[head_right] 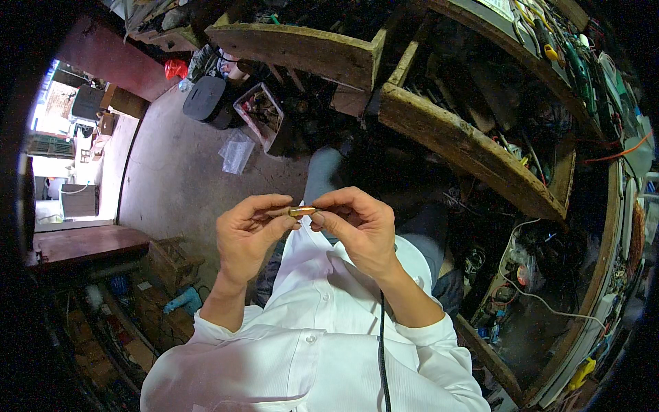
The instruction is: The person sits in a cluttered workshop and repeatedly picks up small metallic components from a drawer, then joins or aligns them by hand. The person handles the parts one at a time, rotating and fitting them together without using visible tools.
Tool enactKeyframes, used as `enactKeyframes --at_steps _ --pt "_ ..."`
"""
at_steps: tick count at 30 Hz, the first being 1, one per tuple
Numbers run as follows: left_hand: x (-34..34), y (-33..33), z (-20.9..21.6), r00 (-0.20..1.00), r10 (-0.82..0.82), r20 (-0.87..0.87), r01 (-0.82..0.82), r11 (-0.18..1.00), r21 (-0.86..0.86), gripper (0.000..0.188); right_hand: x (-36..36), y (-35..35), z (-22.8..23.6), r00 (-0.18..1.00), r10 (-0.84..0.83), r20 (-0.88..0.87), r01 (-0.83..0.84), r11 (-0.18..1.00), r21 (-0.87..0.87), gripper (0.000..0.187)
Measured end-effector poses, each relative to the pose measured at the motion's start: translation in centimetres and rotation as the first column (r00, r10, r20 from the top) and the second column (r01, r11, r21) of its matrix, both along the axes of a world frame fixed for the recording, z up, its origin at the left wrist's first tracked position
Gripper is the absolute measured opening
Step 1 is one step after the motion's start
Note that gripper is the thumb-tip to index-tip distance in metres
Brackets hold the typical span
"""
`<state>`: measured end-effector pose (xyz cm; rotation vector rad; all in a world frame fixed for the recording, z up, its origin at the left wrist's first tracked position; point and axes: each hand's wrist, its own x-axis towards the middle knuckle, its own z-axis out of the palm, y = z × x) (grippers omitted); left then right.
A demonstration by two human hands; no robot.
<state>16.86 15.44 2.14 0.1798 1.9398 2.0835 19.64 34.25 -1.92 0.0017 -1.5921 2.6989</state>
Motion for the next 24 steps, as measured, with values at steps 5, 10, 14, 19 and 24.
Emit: enactKeyframes --at_steps 5,10,14,19,24 --pt "-0.28 -0.35 -0.15 0.995 -0.063 -0.075 0.058 0.996 -0.064 0.031 0.04 -0.01 0.02 1.0 -0.016 -0.018 0.016 0.999 0.032 0.017" --pt "-0.34 -0.15 0.11 0.994 -0.073 -0.076 0.062 0.989 -0.136 0.023 -0.01 0.0 0.27 0.991 -0.023 -0.13 0.052 0.974 0.221 0.019" --pt "-0.24 -0.08 0.21 0.994 -0.063 -0.087 0.051 0.989 -0.138 0.019 -0.01 -0.09 0.1 0.982 -0.037 -0.186 0.086 0.961 0.263 0.021" --pt "-0.16 -0.22 0.05 0.996 -0.05 -0.07 0.042 0.993 -0.112 0.02 0.12 -0.24 0.17 0.988 -0.066 -0.14 0.103 0.956 0.273 0.017" --pt "-0.6 -0.1 0.27 0.978 -0.155 -0.139 0.117 0.961 -0.251 0.027 0.1 -0.53 0.27 0.99 -0.067 -0.122 0.097 0.96 0.261 0.015"
